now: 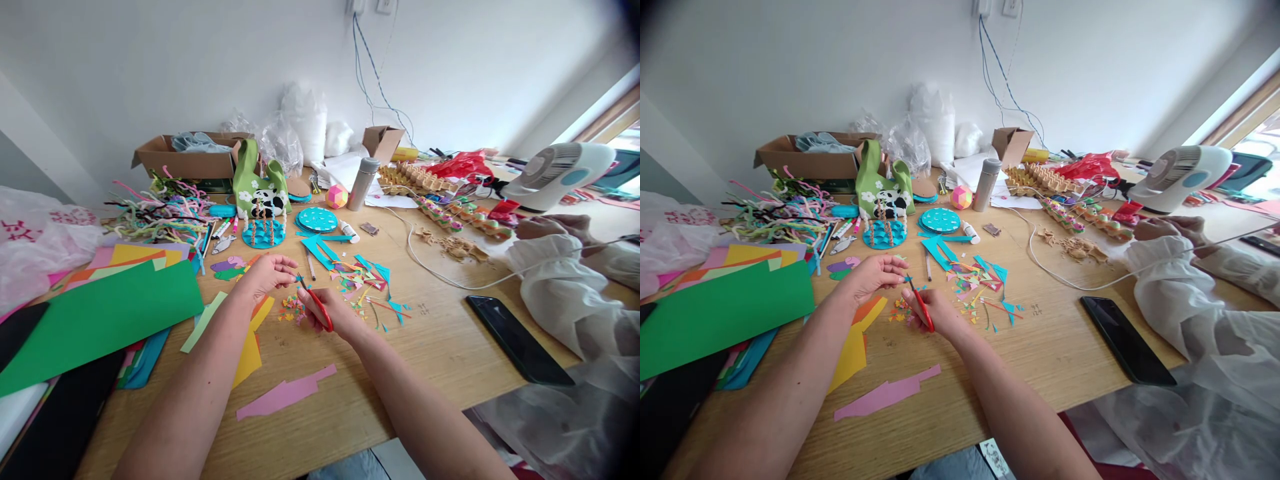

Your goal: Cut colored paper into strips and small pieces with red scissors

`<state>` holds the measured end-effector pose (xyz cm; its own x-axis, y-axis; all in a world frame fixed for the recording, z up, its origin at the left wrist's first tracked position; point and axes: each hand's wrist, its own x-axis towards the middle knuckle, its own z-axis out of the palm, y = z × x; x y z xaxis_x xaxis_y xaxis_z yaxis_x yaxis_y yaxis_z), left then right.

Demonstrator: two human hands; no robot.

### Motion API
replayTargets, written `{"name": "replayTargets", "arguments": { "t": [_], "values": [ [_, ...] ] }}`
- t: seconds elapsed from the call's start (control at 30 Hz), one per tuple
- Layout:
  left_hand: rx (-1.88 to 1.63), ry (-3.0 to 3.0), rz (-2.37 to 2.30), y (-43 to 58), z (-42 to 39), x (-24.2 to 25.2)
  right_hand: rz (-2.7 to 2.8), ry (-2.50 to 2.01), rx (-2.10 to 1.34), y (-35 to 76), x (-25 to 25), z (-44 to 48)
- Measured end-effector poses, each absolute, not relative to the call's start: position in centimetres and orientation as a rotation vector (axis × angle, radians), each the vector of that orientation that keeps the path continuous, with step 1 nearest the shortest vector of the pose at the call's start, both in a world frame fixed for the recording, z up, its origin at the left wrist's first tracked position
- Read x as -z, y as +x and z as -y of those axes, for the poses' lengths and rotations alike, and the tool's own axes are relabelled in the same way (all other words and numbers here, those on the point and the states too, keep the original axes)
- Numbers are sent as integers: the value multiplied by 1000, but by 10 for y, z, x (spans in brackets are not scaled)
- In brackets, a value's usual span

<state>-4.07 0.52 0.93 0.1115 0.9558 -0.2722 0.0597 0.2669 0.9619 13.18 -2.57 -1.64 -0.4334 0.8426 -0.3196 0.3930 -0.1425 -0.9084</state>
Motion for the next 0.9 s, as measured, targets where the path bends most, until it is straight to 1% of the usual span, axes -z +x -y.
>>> {"name": "replayTargets", "arguments": {
  "t": [0.9],
  "values": [
    [-906, 1070, -1273, -40, -5, -9, 1771, -1452, -1543, 131, 15, 25]
  ]
}}
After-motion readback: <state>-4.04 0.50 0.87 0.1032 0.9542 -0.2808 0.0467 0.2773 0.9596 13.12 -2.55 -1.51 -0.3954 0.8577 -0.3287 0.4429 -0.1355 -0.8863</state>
